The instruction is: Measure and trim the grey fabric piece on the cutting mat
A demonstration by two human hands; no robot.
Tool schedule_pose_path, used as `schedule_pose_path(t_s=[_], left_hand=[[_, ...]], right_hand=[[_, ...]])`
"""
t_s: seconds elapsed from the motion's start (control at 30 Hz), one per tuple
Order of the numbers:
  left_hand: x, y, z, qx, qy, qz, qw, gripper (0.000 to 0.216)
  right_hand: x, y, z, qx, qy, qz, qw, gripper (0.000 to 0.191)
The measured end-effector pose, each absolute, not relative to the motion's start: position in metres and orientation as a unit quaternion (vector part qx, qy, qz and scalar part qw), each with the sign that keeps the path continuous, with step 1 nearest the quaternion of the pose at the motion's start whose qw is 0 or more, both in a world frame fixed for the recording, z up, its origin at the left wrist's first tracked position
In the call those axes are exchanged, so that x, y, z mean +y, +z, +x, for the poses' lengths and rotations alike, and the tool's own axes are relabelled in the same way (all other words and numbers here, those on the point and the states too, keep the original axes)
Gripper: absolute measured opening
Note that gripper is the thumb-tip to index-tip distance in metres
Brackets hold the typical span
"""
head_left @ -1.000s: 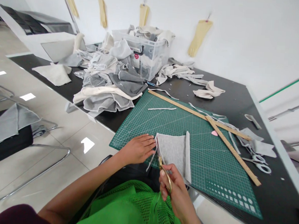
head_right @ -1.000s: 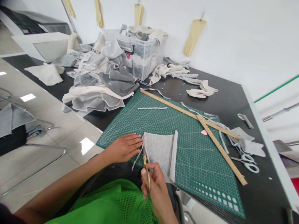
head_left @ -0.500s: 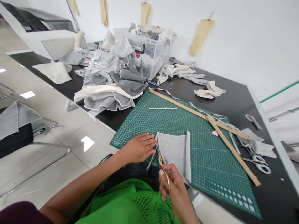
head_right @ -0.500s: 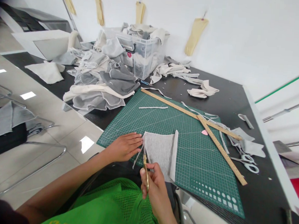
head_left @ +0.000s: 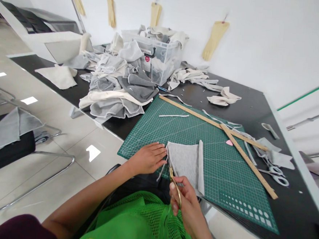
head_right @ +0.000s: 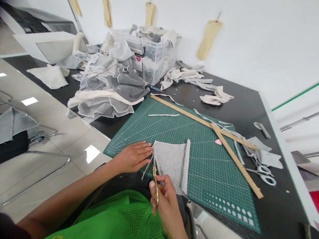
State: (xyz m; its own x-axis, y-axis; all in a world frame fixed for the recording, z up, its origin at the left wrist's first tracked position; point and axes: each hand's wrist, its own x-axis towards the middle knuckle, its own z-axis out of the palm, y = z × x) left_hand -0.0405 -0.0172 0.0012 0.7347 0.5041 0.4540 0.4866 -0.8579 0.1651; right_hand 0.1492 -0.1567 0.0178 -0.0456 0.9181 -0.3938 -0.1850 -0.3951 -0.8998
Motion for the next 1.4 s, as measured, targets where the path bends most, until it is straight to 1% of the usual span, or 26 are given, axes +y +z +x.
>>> schedule_pose_path(t_s=[0.23,0.63,0.83,1.1,1.23,1.4], left_hand=[[-0.017,0.001,-0.041,0.265,0.253,0.93,0.018,0.037],[-0.017,0.0,-0.042,0.259,0.253,0.932,0.016,0.039],[-0.017,0.001,-0.041,0.265,0.247,0.932,0.022,0.039],[-0.018,0.007,-0.041,0.274,0.228,0.934,0.033,0.041],[-0.018,0.008,-0.042,0.271,0.216,0.938,0.028,0.042],[-0.019,0.004,-0.042,0.266,0.235,0.935,0.013,0.041]], right_hand=[[-0.154,0.019,0.148,-0.304,0.657,-0.523,0.449,0.041],[-0.143,0.024,0.146,-0.278,0.676,-0.511,0.454,0.041],[-0.142,0.025,0.148,-0.254,0.684,-0.509,0.456,0.045],[-0.144,0.025,0.148,-0.252,0.693,-0.491,0.464,0.039],[-0.144,0.028,0.146,-0.244,0.691,-0.496,0.466,0.04],[-0.144,0.031,0.146,-0.248,0.687,-0.496,0.47,0.039]])
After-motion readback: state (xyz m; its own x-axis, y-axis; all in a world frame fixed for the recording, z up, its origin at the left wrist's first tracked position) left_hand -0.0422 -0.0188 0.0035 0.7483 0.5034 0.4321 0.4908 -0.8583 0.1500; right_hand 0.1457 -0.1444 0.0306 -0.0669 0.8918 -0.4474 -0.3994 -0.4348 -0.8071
